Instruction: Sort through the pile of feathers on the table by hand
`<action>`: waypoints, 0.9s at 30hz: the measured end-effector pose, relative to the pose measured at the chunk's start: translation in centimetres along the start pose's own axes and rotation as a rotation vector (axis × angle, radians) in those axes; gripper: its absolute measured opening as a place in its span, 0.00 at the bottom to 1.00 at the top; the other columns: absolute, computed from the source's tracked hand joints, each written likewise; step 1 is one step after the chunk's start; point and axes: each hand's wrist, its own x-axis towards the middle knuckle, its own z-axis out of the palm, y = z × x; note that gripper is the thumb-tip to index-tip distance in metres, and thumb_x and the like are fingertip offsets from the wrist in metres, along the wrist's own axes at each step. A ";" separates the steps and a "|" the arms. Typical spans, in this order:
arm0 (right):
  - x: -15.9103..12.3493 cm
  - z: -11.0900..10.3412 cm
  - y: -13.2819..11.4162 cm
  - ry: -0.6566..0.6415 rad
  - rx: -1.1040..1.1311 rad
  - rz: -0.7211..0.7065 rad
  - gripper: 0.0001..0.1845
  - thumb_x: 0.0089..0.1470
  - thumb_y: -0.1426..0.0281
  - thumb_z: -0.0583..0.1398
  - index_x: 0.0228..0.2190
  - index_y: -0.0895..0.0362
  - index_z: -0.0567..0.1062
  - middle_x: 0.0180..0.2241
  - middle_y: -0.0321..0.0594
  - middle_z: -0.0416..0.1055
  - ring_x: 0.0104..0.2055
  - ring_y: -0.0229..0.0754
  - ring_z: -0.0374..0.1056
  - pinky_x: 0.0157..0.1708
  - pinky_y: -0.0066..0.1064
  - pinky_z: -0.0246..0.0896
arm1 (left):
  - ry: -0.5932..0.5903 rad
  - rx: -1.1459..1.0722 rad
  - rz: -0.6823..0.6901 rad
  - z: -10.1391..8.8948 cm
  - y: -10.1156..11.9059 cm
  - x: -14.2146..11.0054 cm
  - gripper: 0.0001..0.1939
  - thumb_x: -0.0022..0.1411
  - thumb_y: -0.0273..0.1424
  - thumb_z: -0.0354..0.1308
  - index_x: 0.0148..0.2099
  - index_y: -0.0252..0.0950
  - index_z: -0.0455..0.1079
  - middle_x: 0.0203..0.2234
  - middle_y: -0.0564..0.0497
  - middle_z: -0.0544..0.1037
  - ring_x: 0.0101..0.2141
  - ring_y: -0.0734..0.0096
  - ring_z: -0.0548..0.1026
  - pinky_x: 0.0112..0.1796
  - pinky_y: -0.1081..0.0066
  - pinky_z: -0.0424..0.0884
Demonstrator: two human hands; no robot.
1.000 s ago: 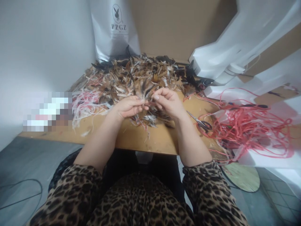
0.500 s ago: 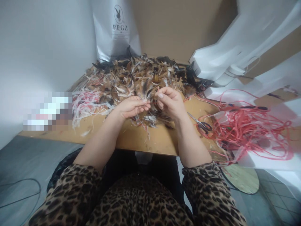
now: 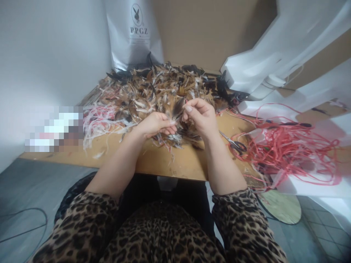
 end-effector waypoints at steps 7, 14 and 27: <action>-0.6 0.5 0.2 -0.141 0.010 0.006 0.12 0.55 0.60 0.64 0.30 0.57 0.72 0.21 0.31 0.70 0.23 0.31 0.64 0.26 0.25 0.62 | -0.095 0.278 -0.009 0.4 0.4 -0.4 0.12 0.55 0.33 0.67 0.27 0.27 0.76 0.21 0.44 0.80 0.20 0.73 0.78 0.23 0.78 0.73; -1.1 0.4 -1.2 -0.562 -0.011 0.210 0.13 0.56 0.61 0.64 0.31 0.59 0.72 0.24 0.33 0.73 0.24 0.32 0.69 0.27 0.25 0.67 | -0.312 0.545 0.030 1.5 -0.6 -0.7 0.14 0.61 0.32 0.60 0.24 0.31 0.73 0.17 0.46 0.77 0.17 0.74 0.74 0.20 0.77 0.71; 1.0 -0.7 4.2 -0.143 0.441 0.474 0.15 0.38 0.69 0.71 0.24 0.59 0.70 0.18 0.31 0.70 0.19 0.30 0.64 0.19 0.21 0.61 | 0.032 0.033 0.233 1.9 0.6 -1.0 0.16 0.52 0.38 0.69 0.26 0.30 0.74 0.19 0.49 0.78 0.17 0.79 0.73 0.19 0.81 0.67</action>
